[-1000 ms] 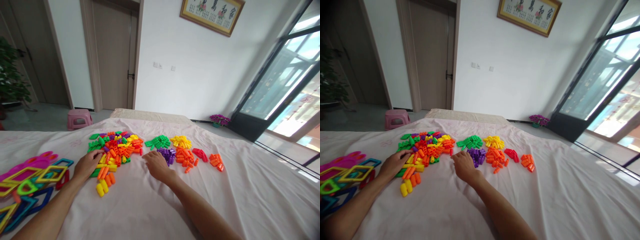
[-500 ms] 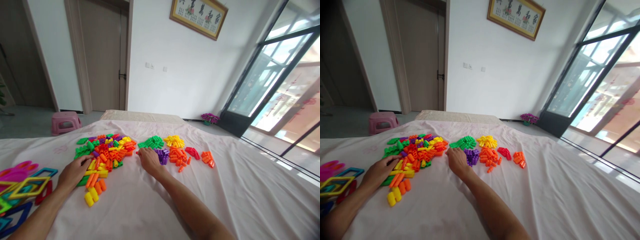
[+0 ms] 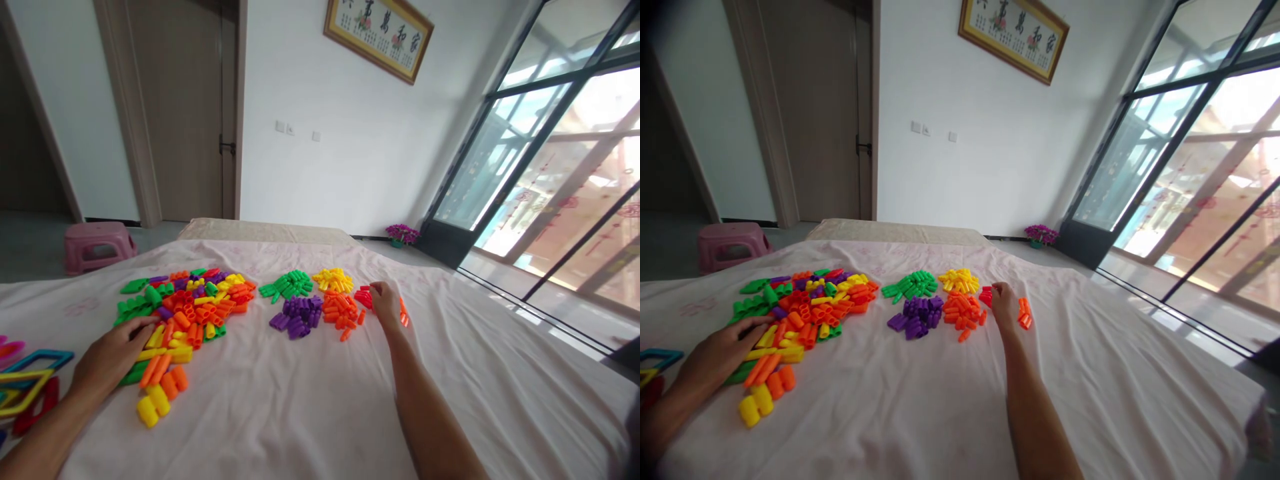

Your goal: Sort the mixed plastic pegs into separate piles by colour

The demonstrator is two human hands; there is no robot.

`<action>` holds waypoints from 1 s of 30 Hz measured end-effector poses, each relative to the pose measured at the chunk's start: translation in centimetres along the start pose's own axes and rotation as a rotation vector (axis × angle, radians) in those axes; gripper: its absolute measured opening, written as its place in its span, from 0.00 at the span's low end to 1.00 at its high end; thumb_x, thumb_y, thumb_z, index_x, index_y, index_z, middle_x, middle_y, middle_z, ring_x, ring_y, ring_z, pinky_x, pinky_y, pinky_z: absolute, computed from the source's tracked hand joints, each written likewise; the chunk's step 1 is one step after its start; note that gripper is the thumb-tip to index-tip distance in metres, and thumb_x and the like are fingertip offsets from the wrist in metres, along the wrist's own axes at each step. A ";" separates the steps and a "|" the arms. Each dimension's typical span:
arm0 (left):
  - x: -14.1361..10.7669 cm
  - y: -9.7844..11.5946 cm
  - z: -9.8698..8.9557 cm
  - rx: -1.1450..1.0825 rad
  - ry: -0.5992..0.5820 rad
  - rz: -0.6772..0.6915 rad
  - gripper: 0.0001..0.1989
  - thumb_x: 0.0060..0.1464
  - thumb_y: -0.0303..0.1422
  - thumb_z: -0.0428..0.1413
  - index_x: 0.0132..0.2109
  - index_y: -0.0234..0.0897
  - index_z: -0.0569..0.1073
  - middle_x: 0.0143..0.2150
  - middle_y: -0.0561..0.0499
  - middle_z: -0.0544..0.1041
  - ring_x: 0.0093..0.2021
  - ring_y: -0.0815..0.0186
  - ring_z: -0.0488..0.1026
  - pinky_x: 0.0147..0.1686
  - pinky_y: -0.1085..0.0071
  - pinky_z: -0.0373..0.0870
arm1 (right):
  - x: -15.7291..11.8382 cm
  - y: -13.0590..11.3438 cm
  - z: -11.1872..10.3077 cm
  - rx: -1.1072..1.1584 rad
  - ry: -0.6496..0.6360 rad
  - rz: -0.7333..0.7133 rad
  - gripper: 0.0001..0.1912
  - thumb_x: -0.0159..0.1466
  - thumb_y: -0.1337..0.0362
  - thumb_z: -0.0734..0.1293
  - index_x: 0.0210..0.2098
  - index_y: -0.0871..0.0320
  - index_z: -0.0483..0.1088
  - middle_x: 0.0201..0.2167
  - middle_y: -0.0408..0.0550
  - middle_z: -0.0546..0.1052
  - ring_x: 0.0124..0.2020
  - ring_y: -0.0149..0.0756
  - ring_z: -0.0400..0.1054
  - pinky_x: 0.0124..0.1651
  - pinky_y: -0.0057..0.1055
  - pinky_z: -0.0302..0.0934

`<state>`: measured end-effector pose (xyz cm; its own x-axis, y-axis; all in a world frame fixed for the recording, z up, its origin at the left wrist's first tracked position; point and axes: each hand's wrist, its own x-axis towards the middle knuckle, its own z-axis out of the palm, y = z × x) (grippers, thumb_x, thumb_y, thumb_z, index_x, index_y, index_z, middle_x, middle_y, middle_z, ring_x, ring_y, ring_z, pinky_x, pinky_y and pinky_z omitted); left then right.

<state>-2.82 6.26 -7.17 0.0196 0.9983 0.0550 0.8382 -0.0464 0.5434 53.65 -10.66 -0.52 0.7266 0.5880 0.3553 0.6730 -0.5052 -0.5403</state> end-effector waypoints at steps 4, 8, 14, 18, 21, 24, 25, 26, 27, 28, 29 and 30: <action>0.1 -0.1 0.1 -0.016 -0.024 -0.009 0.26 0.60 0.52 0.45 0.53 0.44 0.76 0.44 0.48 0.81 0.39 0.56 0.77 0.37 0.68 0.67 | 0.2 2.3 -0.5 -0.096 -0.101 0.065 0.16 0.62 0.63 0.62 0.44 0.58 0.78 0.40 0.51 0.81 0.43 0.40 0.74 0.39 0.28 0.61; 0.2 -0.4 0.2 -0.016 -0.020 -0.007 0.26 0.61 0.52 0.44 0.53 0.44 0.76 0.45 0.48 0.81 0.40 0.56 0.77 0.37 0.69 0.66 | 0.0 2.8 -0.1 -0.193 -0.148 0.058 0.16 0.61 0.64 0.63 0.44 0.58 0.79 0.40 0.53 0.81 0.42 0.42 0.75 0.36 0.28 0.60; 0.4 -0.7 0.4 -0.009 -0.013 -0.001 0.26 0.60 0.53 0.45 0.53 0.45 0.76 0.44 0.48 0.81 0.40 0.56 0.77 0.37 0.68 0.67 | 0.0 3.0 0.9 -0.248 -0.166 0.054 0.18 0.62 0.65 0.62 0.47 0.56 0.79 0.43 0.52 0.81 0.42 0.41 0.75 0.36 0.27 0.60; 0.6 -1.0 0.5 -0.008 -0.026 -0.003 0.27 0.61 0.53 0.44 0.53 0.45 0.76 0.45 0.48 0.81 0.40 0.56 0.77 0.38 0.67 0.67 | -0.2 3.0 1.3 -0.250 -0.133 0.048 0.21 0.62 0.66 0.61 0.51 0.57 0.76 0.46 0.53 0.81 0.45 0.41 0.74 0.38 0.28 0.61; 0.6 -1.0 0.5 -0.012 -0.023 -0.002 0.27 0.61 0.53 0.44 0.54 0.44 0.76 0.47 0.47 0.81 0.41 0.55 0.76 0.38 0.67 0.66 | -0.3 2.8 1.1 -0.221 -0.085 0.049 0.20 0.64 0.65 0.59 0.51 0.57 0.76 0.46 0.53 0.80 0.46 0.42 0.74 0.40 0.31 0.62; 0.2 -0.6 0.3 -0.026 -0.007 0.005 0.26 0.61 0.51 0.45 0.54 0.43 0.76 0.50 0.45 0.80 0.44 0.55 0.76 0.38 0.67 0.66 | -0.3 1.9 0.9 -0.147 -0.033 -0.001 0.19 0.65 0.65 0.59 0.51 0.57 0.75 0.48 0.53 0.79 0.48 0.43 0.73 0.44 0.33 0.62; 0.0 -0.3 0.2 -0.030 -0.004 0.005 0.26 0.61 0.50 0.45 0.54 0.42 0.76 0.50 0.45 0.80 0.45 0.55 0.76 0.38 0.67 0.66 | -0.3 1.3 0.9 -0.113 -0.014 -0.036 0.19 0.65 0.64 0.59 0.51 0.57 0.75 0.49 0.52 0.79 0.47 0.43 0.73 0.45 0.33 0.62; -0.2 -0.1 0.1 -0.033 -0.004 0.011 0.25 0.61 0.49 0.45 0.54 0.42 0.76 0.50 0.45 0.80 0.45 0.55 0.76 0.38 0.67 0.66 | -0.4 0.5 1.0 -0.075 0.004 -0.080 0.19 0.65 0.65 0.59 0.51 0.57 0.75 0.48 0.52 0.79 0.46 0.42 0.73 0.46 0.33 0.62; -0.4 0.2 0.0 -0.038 0.004 0.015 0.24 0.62 0.49 0.45 0.53 0.42 0.76 0.50 0.46 0.80 0.45 0.56 0.76 0.38 0.68 0.66 | -0.6 -0.5 1.1 -0.033 0.018 -0.131 0.18 0.65 0.65 0.60 0.51 0.57 0.75 0.48 0.52 0.79 0.45 0.40 0.73 0.46 0.32 0.62; -0.5 0.4 0.0 -0.037 0.014 0.009 0.24 0.62 0.48 0.45 0.53 0.43 0.77 0.50 0.46 0.80 0.45 0.56 0.76 0.38 0.68 0.66 | -1.0 -1.6 1.2 0.015 0.026 -0.185 0.18 0.65 0.65 0.60 0.50 0.57 0.75 0.47 0.51 0.79 0.43 0.39 0.73 0.46 0.32 0.63; -0.7 0.6 -0.1 -0.039 0.023 0.011 0.23 0.61 0.47 0.45 0.52 0.43 0.77 0.50 0.47 0.80 0.46 0.56 0.76 0.38 0.68 0.66 | -1.5 -2.9 1.4 0.065 0.026 -0.243 0.17 0.65 0.65 0.60 0.48 0.58 0.75 0.46 0.51 0.79 0.40 0.38 0.73 0.46 0.32 0.63; -0.8 0.8 -0.2 -0.039 0.031 0.011 0.22 0.61 0.47 0.46 0.51 0.43 0.77 0.50 0.48 0.80 0.46 0.57 0.76 0.38 0.69 0.66 | -2.3 -4.3 1.6 0.116 0.012 -0.306 0.15 0.65 0.65 0.61 0.47 0.58 0.76 0.45 0.51 0.79 0.39 0.38 0.72 0.46 0.32 0.63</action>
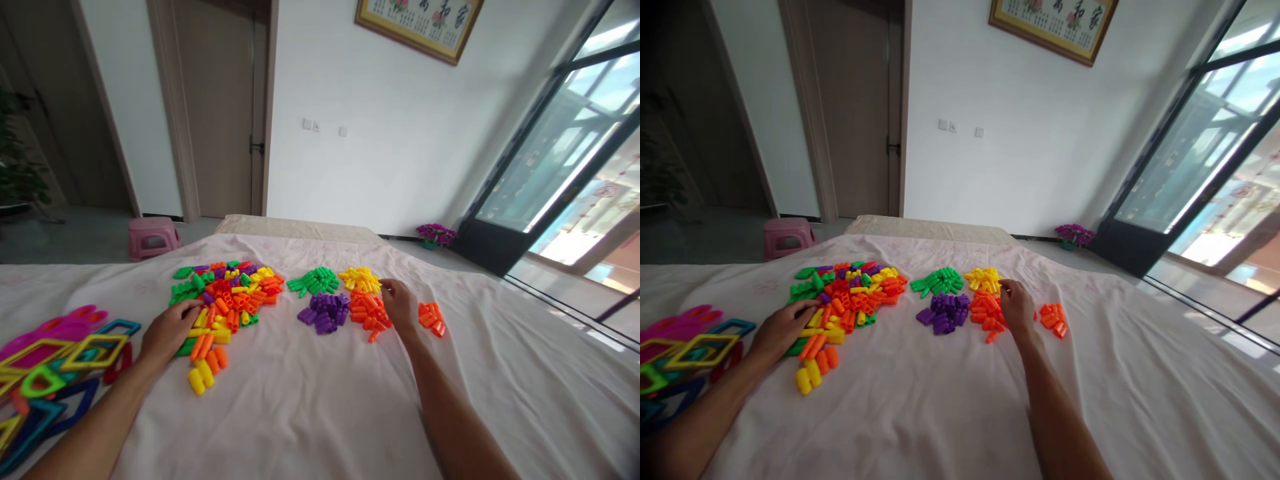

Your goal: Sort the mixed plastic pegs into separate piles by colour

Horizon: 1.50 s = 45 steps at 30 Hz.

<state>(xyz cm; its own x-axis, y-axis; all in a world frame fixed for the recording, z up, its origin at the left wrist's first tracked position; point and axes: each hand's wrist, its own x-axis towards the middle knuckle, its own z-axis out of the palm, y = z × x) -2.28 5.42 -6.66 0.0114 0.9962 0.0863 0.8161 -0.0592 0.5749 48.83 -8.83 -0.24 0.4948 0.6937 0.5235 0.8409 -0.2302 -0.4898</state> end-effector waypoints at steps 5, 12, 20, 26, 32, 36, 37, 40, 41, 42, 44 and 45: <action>-0.1 0.0 0.1 -0.006 0.029 0.018 0.21 0.61 0.46 0.46 0.51 0.44 0.78 0.51 0.50 0.81 0.46 0.59 0.77 0.38 0.70 0.66 | -4.3 -8.1 2.8 0.225 -0.260 -0.324 0.11 0.67 0.65 0.62 0.43 0.55 0.76 0.40 0.49 0.79 0.42 0.38 0.72 0.48 0.31 0.64; 0.3 -0.5 0.6 -0.010 0.049 0.019 0.19 0.61 0.45 0.47 0.49 0.45 0.78 0.50 0.52 0.82 0.45 0.60 0.77 0.36 0.72 0.66 | -9.6 -15.3 7.6 0.272 -0.556 -0.636 0.20 0.64 0.74 0.63 0.54 0.55 0.71 0.51 0.52 0.76 0.53 0.39 0.69 0.57 0.36 0.63; 0.3 -0.5 0.7 -0.021 0.068 0.029 0.18 0.61 0.44 0.48 0.48 0.46 0.79 0.50 0.53 0.82 0.45 0.62 0.78 0.37 0.72 0.66 | -7.8 -20.7 13.6 0.061 -0.526 -0.706 0.28 0.67 0.69 0.62 0.66 0.59 0.61 0.66 0.59 0.63 0.66 0.46 0.56 0.65 0.45 0.55; 0.3 -0.5 0.7 -0.021 0.058 0.022 0.18 0.62 0.44 0.47 0.48 0.46 0.78 0.51 0.53 0.81 0.46 0.61 0.77 0.38 0.72 0.66 | -7.7 -21.7 13.8 -0.089 -0.546 -0.709 0.17 0.68 0.67 0.62 0.55 0.52 0.72 0.51 0.52 0.76 0.55 0.44 0.64 0.57 0.39 0.58; 0.1 -0.2 0.4 -0.017 0.040 0.015 0.20 0.61 0.46 0.47 0.50 0.46 0.78 0.50 0.52 0.81 0.45 0.60 0.77 0.37 0.71 0.66 | -8.9 -20.8 10.8 0.078 -0.521 -0.632 0.11 0.70 0.63 0.62 0.48 0.53 0.75 0.44 0.51 0.79 0.48 0.41 0.69 0.52 0.35 0.60; 0.1 -0.1 0.3 0.003 0.036 0.019 0.20 0.61 0.46 0.46 0.50 0.46 0.78 0.51 0.51 0.81 0.47 0.58 0.77 0.38 0.70 0.66 | -8.2 -19.4 8.1 0.370 -0.470 -0.490 0.12 0.64 0.69 0.65 0.46 0.55 0.75 0.42 0.47 0.79 0.43 0.37 0.71 0.48 0.32 0.62; 0.2 -0.1 0.3 0.002 0.033 0.022 0.20 0.61 0.46 0.46 0.49 0.46 0.78 0.51 0.51 0.81 0.47 0.58 0.77 0.38 0.70 0.66 | -7.7 -18.7 7.4 0.443 -0.455 -0.422 0.12 0.62 0.69 0.65 0.45 0.56 0.75 0.41 0.47 0.79 0.42 0.37 0.72 0.46 0.32 0.63; 0.1 -0.1 0.2 0.000 0.018 0.021 0.21 0.61 0.46 0.46 0.50 0.45 0.78 0.51 0.50 0.81 0.46 0.57 0.77 0.38 0.69 0.66 | -5.4 -15.9 5.2 0.615 -0.414 -0.209 0.11 0.59 0.67 0.66 0.41 0.57 0.74 0.37 0.45 0.78 0.37 0.35 0.72 0.40 0.30 0.64; 0.1 0.0 0.2 0.004 0.014 0.013 0.21 0.61 0.46 0.46 0.50 0.45 0.78 0.50 0.50 0.81 0.46 0.57 0.77 0.37 0.69 0.66 | -4.5 -14.7 4.5 0.650 -0.388 -0.140 0.11 0.58 0.65 0.66 0.40 0.58 0.74 0.35 0.45 0.78 0.36 0.35 0.72 0.39 0.30 0.65; 0.1 0.0 0.2 0.009 0.012 0.005 0.21 0.61 0.46 0.46 0.51 0.45 0.78 0.50 0.50 0.81 0.46 0.56 0.77 0.37 0.68 0.66 | -3.6 -13.4 3.8 0.672 -0.354 -0.075 0.12 0.57 0.63 0.67 0.41 0.58 0.73 0.34 0.45 0.77 0.35 0.34 0.72 0.37 0.29 0.65; 0.1 0.1 0.1 0.015 0.004 -0.013 0.21 0.61 0.46 0.46 0.51 0.45 0.78 0.50 0.49 0.81 0.45 0.56 0.76 0.37 0.68 0.66 | -1.9 -10.7 2.5 0.693 -0.284 0.043 0.18 0.56 0.60 0.67 0.46 0.58 0.72 0.34 0.44 0.76 0.33 0.34 0.72 0.36 0.30 0.66; 0.0 0.2 0.0 0.015 -0.002 -0.020 0.22 0.61 0.47 0.45 0.51 0.46 0.77 0.50 0.49 0.80 0.45 0.55 0.76 0.37 0.67 0.66 | -1.2 -9.3 2.0 0.686 -0.251 0.092 0.21 0.56 0.60 0.67 0.48 0.58 0.71 0.34 0.44 0.76 0.32 0.34 0.72 0.35 0.30 0.67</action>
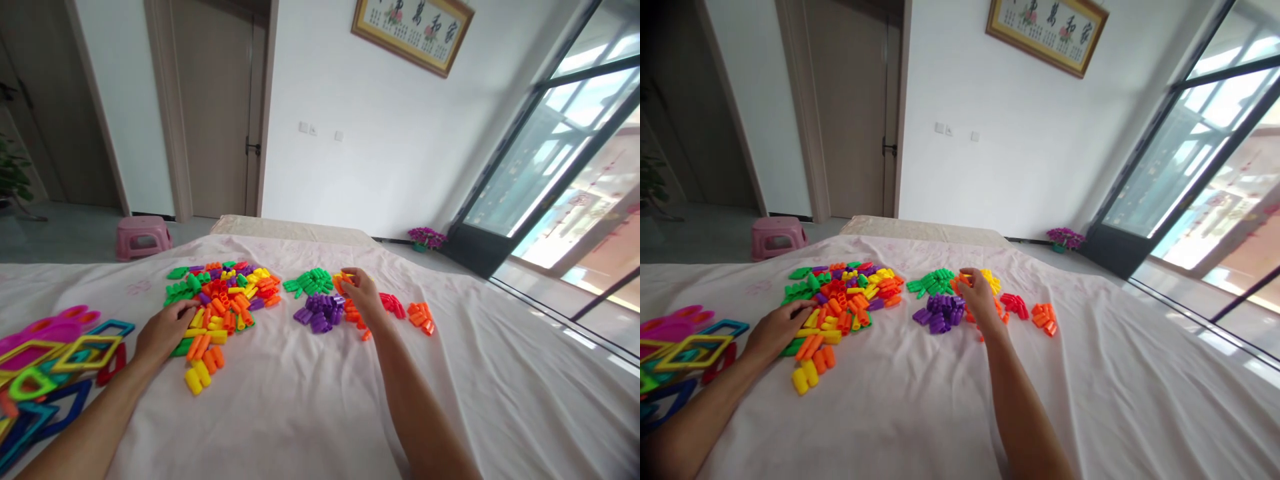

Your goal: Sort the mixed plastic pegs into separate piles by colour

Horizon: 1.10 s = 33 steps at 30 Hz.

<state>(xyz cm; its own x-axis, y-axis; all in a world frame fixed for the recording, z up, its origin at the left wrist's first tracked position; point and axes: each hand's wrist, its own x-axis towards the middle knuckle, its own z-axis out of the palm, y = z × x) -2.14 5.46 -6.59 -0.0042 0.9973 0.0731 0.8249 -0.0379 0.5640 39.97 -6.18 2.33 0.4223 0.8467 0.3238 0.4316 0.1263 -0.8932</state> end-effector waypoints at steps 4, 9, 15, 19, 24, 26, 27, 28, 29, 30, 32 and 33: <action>-0.2 0.2 -0.3 0.001 -0.023 -0.017 0.23 0.62 0.48 0.45 0.51 0.46 0.77 0.49 0.49 0.80 0.45 0.56 0.76 0.36 0.68 0.65 | 1.3 2.4 -4.7 -0.210 0.098 0.072 0.21 0.54 0.61 0.66 0.46 0.59 0.73 0.29 0.44 0.76 0.29 0.33 0.71 0.32 0.28 0.65; -0.3 0.3 -0.4 -0.001 -0.026 -0.001 0.21 0.62 0.46 0.46 0.53 0.43 0.77 0.51 0.48 0.80 0.43 0.58 0.75 0.37 0.69 0.64 | 1.7 4.5 -8.3 -0.406 0.021 0.155 0.14 0.54 0.61 0.66 0.36 0.61 0.76 0.27 0.46 0.78 0.29 0.34 0.71 0.31 0.27 0.61; 0.3 -0.4 0.2 0.000 -0.002 0.009 0.21 0.62 0.46 0.48 0.53 0.44 0.77 0.50 0.49 0.81 0.43 0.58 0.75 0.36 0.70 0.64 | 1.4 5.1 -9.6 -0.489 -0.107 0.299 0.11 0.52 0.65 0.68 0.34 0.62 0.77 0.22 0.43 0.75 0.23 0.29 0.66 0.28 0.25 0.57; 0.4 -0.7 0.4 -0.005 0.004 0.016 0.21 0.62 0.45 0.48 0.52 0.43 0.77 0.49 0.49 0.81 0.42 0.59 0.75 0.35 0.71 0.64 | 1.3 5.6 -9.4 -0.518 -0.189 0.303 0.08 0.52 0.67 0.67 0.31 0.61 0.77 0.22 0.41 0.75 0.25 0.29 0.66 0.29 0.24 0.58; 0.4 -0.7 0.3 0.013 -0.007 -0.002 0.22 0.62 0.47 0.48 0.53 0.43 0.77 0.47 0.49 0.81 0.40 0.59 0.74 0.34 0.71 0.63 | 1.3 6.0 -9.5 -0.567 -0.137 0.302 0.10 0.51 0.69 0.68 0.33 0.61 0.78 0.27 0.43 0.78 0.28 0.30 0.69 0.31 0.25 0.60; 0.4 -0.6 0.2 0.012 -0.009 0.003 0.22 0.62 0.47 0.48 0.53 0.43 0.77 0.48 0.49 0.81 0.40 0.59 0.74 0.34 0.71 0.63 | 1.2 6.1 -9.6 -0.581 -0.111 0.316 0.11 0.50 0.69 0.69 0.34 0.61 0.78 0.27 0.44 0.78 0.27 0.31 0.69 0.30 0.25 0.60; 0.4 -0.5 0.2 0.013 -0.008 0.002 0.22 0.62 0.46 0.47 0.53 0.43 0.77 0.48 0.49 0.81 0.40 0.59 0.74 0.34 0.71 0.63 | 1.1 6.0 -9.6 -0.587 -0.103 0.322 0.11 0.49 0.69 0.69 0.33 0.61 0.78 0.27 0.44 0.77 0.27 0.31 0.69 0.30 0.25 0.60; 0.4 -0.5 0.2 0.015 -0.010 -0.002 0.22 0.62 0.46 0.47 0.53 0.43 0.77 0.49 0.48 0.81 0.40 0.59 0.74 0.35 0.71 0.63 | 1.0 6.0 -9.6 -0.592 -0.097 0.325 0.11 0.49 0.69 0.70 0.33 0.60 0.78 0.26 0.44 0.77 0.27 0.31 0.70 0.30 0.25 0.60; 0.4 -0.4 0.2 0.015 -0.013 -0.007 0.21 0.62 0.46 0.47 0.53 0.43 0.77 0.49 0.48 0.80 0.40 0.59 0.74 0.35 0.70 0.63 | 0.9 5.9 -9.6 -0.595 -0.093 0.326 0.10 0.48 0.69 0.70 0.32 0.60 0.78 0.26 0.44 0.77 0.27 0.31 0.70 0.30 0.25 0.60; 0.3 -0.3 0.2 0.015 -0.015 -0.012 0.21 0.62 0.46 0.47 0.53 0.43 0.77 0.49 0.48 0.80 0.41 0.58 0.74 0.35 0.70 0.63 | 0.8 5.8 -9.5 -0.598 -0.090 0.325 0.10 0.48 0.69 0.70 0.32 0.60 0.78 0.25 0.43 0.77 0.27 0.31 0.70 0.30 0.25 0.60; 0.2 -0.2 0.1 0.015 -0.016 -0.022 0.21 0.61 0.46 0.47 0.52 0.44 0.77 0.49 0.48 0.80 0.41 0.58 0.74 0.35 0.70 0.63 | 0.7 5.5 -9.4 -0.601 -0.085 0.321 0.10 0.48 0.68 0.71 0.32 0.60 0.79 0.25 0.43 0.77 0.27 0.30 0.70 0.30 0.24 0.60; 0.2 -0.2 0.1 0.015 -0.017 -0.024 0.21 0.61 0.46 0.47 0.52 0.44 0.77 0.49 0.48 0.81 0.41 0.58 0.74 0.34 0.70 0.63 | 0.6 5.2 -9.3 -0.603 -0.080 0.316 0.10 0.49 0.68 0.70 0.32 0.60 0.79 0.25 0.43 0.77 0.27 0.30 0.70 0.30 0.24 0.60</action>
<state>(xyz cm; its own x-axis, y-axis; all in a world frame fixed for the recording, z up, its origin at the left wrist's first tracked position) -2.28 5.68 -6.77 -0.0144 0.9989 0.0457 0.8328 -0.0133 0.5534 49.90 -9.78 0.76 0.5508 0.8341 0.0312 0.6758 -0.4237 -0.6032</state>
